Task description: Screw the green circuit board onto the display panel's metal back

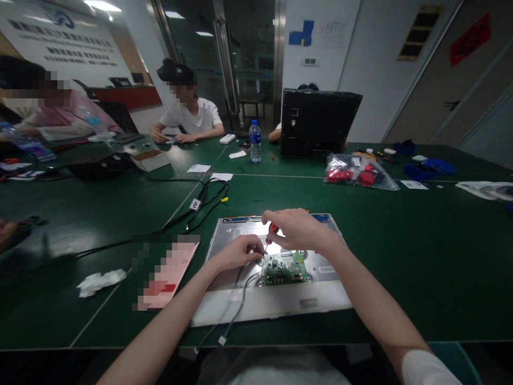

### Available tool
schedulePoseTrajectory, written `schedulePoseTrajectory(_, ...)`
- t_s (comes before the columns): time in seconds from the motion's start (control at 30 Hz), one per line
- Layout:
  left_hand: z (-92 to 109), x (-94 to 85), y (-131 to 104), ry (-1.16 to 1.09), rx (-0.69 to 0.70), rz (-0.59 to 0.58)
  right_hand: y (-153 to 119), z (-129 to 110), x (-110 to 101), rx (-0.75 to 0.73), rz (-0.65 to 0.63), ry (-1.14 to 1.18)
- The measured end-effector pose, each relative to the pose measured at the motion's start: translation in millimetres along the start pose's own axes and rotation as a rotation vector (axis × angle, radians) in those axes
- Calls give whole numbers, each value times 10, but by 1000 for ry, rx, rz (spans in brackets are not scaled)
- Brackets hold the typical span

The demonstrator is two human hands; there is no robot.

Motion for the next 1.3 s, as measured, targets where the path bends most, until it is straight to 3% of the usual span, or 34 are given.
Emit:
schedulePoseTrajectory(0.2, 9, 2, 3, 7, -1, -15, 7, 7, 5, -2, 22, -55)
schedulePoseTrajectory(0.6, -19, 6, -3, 10, -4, -14, -43, -7, -13, -48, -32, 65)
schedulePoseTrajectory(1.3, 25, -4, 1, 13, -10, -20, 7, 32, 9, 23, -6, -23)
Point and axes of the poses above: each hand's wrist, its own y-axis towards the middle knuckle, its own x-axis out of the palm, z = x × y, the point moved 6 cm from there along y, towards the middle knuckle, and after that the axes turned 13 degrees about x, right-handed, at the moved point
